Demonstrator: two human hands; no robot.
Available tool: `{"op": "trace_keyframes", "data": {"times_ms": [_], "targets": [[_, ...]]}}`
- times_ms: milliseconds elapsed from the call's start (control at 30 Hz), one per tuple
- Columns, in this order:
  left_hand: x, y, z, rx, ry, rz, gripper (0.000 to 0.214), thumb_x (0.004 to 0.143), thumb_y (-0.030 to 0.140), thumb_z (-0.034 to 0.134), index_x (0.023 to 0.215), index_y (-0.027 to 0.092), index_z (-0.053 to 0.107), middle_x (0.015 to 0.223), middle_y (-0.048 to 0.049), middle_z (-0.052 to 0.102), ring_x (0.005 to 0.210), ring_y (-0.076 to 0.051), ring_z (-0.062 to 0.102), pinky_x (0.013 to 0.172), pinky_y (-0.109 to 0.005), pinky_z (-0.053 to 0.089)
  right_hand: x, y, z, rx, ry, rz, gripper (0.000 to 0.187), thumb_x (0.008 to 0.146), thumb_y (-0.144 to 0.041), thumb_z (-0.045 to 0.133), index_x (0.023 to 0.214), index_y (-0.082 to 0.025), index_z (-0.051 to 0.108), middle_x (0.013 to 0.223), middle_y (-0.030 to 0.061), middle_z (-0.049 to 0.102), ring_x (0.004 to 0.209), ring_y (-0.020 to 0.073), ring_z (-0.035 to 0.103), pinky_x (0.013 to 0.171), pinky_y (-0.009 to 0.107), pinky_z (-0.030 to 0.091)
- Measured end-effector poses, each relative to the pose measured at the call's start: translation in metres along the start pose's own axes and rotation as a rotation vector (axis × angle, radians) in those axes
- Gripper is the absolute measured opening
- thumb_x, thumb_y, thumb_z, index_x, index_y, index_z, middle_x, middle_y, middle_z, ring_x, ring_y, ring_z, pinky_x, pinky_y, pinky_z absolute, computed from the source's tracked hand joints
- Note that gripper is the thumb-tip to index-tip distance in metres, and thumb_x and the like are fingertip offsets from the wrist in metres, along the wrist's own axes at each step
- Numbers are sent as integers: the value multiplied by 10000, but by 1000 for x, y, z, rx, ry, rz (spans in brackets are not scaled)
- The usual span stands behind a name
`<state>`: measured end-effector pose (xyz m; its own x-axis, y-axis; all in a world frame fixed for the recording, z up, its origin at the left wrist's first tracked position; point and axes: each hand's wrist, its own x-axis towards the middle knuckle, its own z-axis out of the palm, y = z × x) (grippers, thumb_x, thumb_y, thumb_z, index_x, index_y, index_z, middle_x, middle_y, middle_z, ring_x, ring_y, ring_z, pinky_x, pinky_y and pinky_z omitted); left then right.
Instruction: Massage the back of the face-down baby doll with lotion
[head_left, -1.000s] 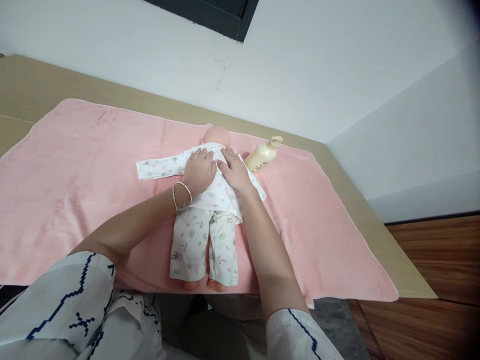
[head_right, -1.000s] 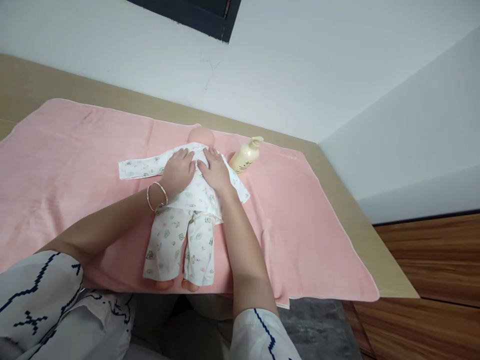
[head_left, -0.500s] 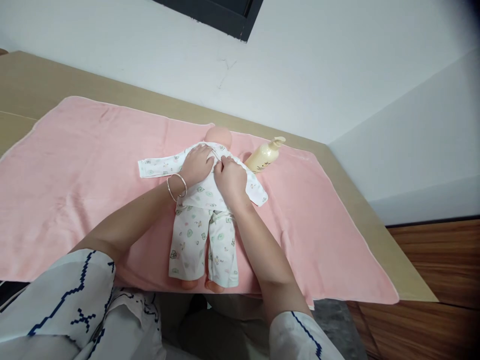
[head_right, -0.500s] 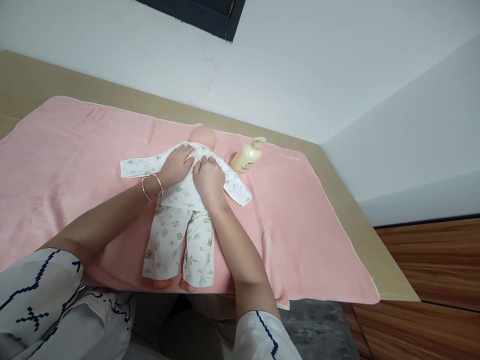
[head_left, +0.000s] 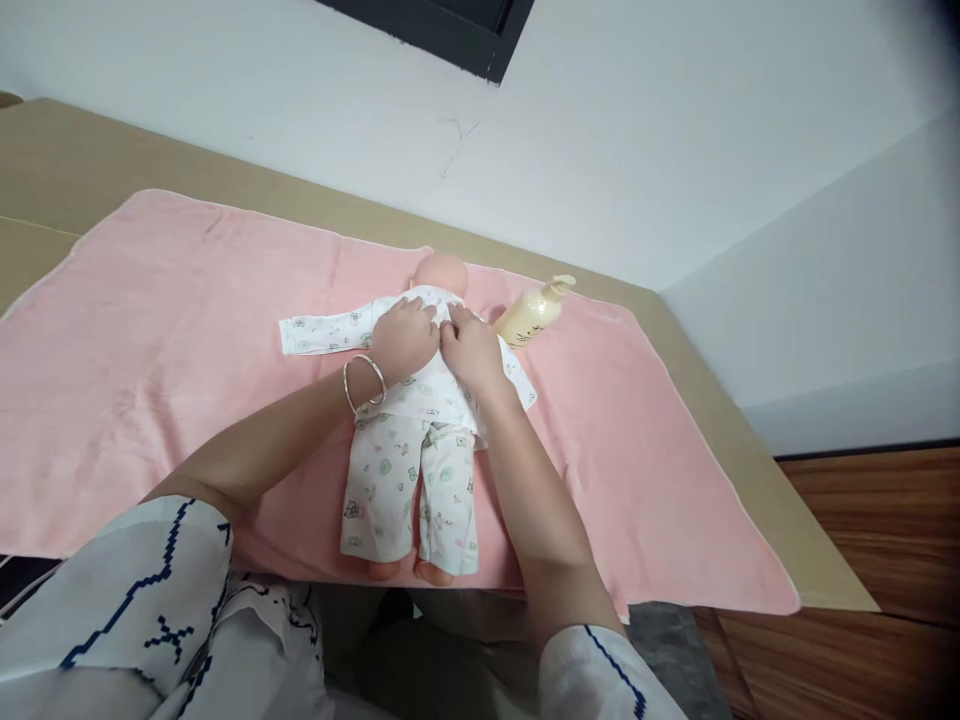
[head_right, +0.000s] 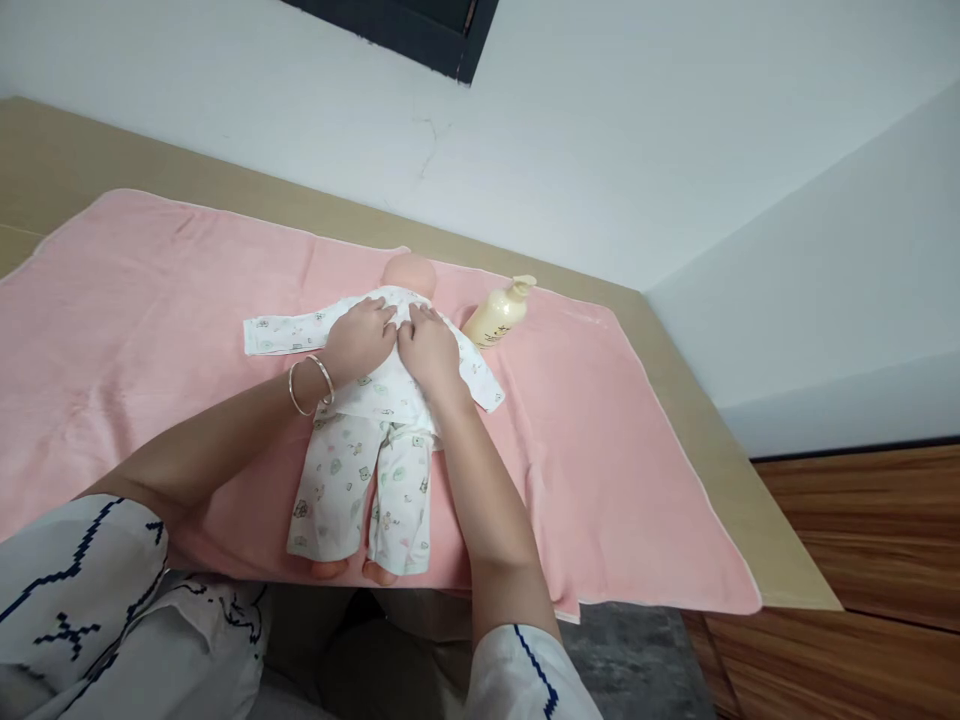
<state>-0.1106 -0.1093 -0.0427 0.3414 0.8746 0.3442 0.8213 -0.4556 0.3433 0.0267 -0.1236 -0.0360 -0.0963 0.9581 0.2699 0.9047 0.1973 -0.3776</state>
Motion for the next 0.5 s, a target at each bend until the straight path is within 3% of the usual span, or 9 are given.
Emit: {"op": "trace_keyframes", "data": {"times_ms": [167,233,333,500], "targets": [[19,-27,4,-176,-40,56,382,953,219,389,1218,131,650,1334,-112,656,1282,-245,549,1161,-398,400,-13,-33,-4,-141,17,53,361,957,-203,334,1094,-111,655,1155,227,693,1147,360,619,990,485,481],[19,-27,4,-180,-31,67,403,962,207,365,1250,131,636,1351,-109,648,1285,-239,548,1162,-400,398,-10,-25,-5,-90,10,45,362,958,-224,344,1101,-133,664,1164,206,701,1157,354,620,998,487,483],[9,-13,4,-27,-20,86,407,963,167,340,1216,64,641,1263,-187,664,1234,-289,570,1122,-459,409,1,0,-3,65,-13,15,412,965,-294,372,1254,-153,628,1356,168,640,1332,330,529,1119,508,414],[-9,12,13,66,19,76,333,913,100,395,1090,86,676,1143,-200,678,1182,-315,588,1067,-474,433,15,26,4,152,-68,65,608,962,-355,390,1488,-52,408,1592,183,399,1498,310,336,1253,490,242]]}}
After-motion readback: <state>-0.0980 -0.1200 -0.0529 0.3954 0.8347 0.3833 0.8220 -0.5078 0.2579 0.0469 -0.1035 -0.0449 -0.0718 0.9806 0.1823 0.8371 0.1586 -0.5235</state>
